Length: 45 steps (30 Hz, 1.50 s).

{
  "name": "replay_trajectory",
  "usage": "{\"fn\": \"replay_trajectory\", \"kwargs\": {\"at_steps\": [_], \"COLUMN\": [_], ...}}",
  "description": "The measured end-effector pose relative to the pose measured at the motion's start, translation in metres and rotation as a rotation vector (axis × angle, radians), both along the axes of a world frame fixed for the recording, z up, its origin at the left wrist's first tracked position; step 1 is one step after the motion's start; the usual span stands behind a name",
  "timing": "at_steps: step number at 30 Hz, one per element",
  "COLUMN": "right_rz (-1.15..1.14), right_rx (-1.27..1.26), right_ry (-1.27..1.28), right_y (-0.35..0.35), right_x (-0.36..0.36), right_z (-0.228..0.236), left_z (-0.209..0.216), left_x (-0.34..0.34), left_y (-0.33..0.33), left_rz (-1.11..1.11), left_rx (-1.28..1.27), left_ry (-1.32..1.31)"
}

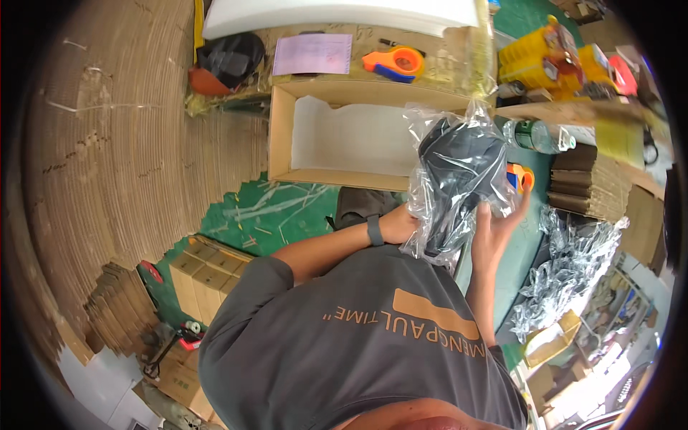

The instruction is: Packing plastic-wrapped components into cardboard boxes, sealing with tape, and labeling.

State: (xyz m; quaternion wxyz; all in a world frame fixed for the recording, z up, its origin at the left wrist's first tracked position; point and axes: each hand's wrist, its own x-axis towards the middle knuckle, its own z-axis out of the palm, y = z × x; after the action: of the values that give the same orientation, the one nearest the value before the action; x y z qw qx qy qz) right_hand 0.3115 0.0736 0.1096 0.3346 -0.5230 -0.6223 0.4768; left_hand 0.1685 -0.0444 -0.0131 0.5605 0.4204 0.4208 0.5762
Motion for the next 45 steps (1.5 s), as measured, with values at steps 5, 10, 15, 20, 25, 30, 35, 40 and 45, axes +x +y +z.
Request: {"fn": "replay_trajectory", "kwargs": {"at_steps": [5, 10, 15, 20, 25, 30, 35, 40, 45], "right_rz": [0.157, 0.252, 0.280, 0.185, 0.454, 1.069, 1.058, 0.820, -0.365], "right_rx": [-0.995, -1.463, -1.442, -1.346, -1.178, -0.734, -0.455, -1.230, -0.685], "right_ry": [0.250, 0.205, 0.360, 0.275, 0.129, -0.623, -0.045, 0.719, 0.228], "right_y": [0.023, 0.029, -0.054, -0.068, -0.065, -0.035, -0.001, 0.123, 0.183], "right_x": [-0.128, -0.228, -0.313, -0.345, -0.353, -0.317, -0.230, 0.048, 0.366], "right_z": [-0.064, -0.221, -0.347, -0.450, -0.440, -0.473, -0.279, -0.141, -0.235], "left_z": [0.008, 0.001, -0.075, -0.099, -0.096, -0.103, -0.075, -0.014, 0.031], "left_x": [-0.102, -0.213, -0.254, -0.253, -0.254, -0.250, -0.249, -0.185, -0.042], "left_y": [-0.030, -0.087, -0.137, -0.130, -0.132, -0.113, -0.126, -0.026, 0.074], "left_rz": [-0.075, 0.636, 0.829, 0.815, 0.837, 0.763, 0.787, 0.757, 0.608], "left_rx": [-0.254, -0.443, -0.790, -0.798, -0.856, -0.824, -0.881, -0.555, -0.186], "left_ry": [0.250, 0.883, 1.163, 0.932, 1.040, 1.034, 1.141, 1.403, 1.278]}}
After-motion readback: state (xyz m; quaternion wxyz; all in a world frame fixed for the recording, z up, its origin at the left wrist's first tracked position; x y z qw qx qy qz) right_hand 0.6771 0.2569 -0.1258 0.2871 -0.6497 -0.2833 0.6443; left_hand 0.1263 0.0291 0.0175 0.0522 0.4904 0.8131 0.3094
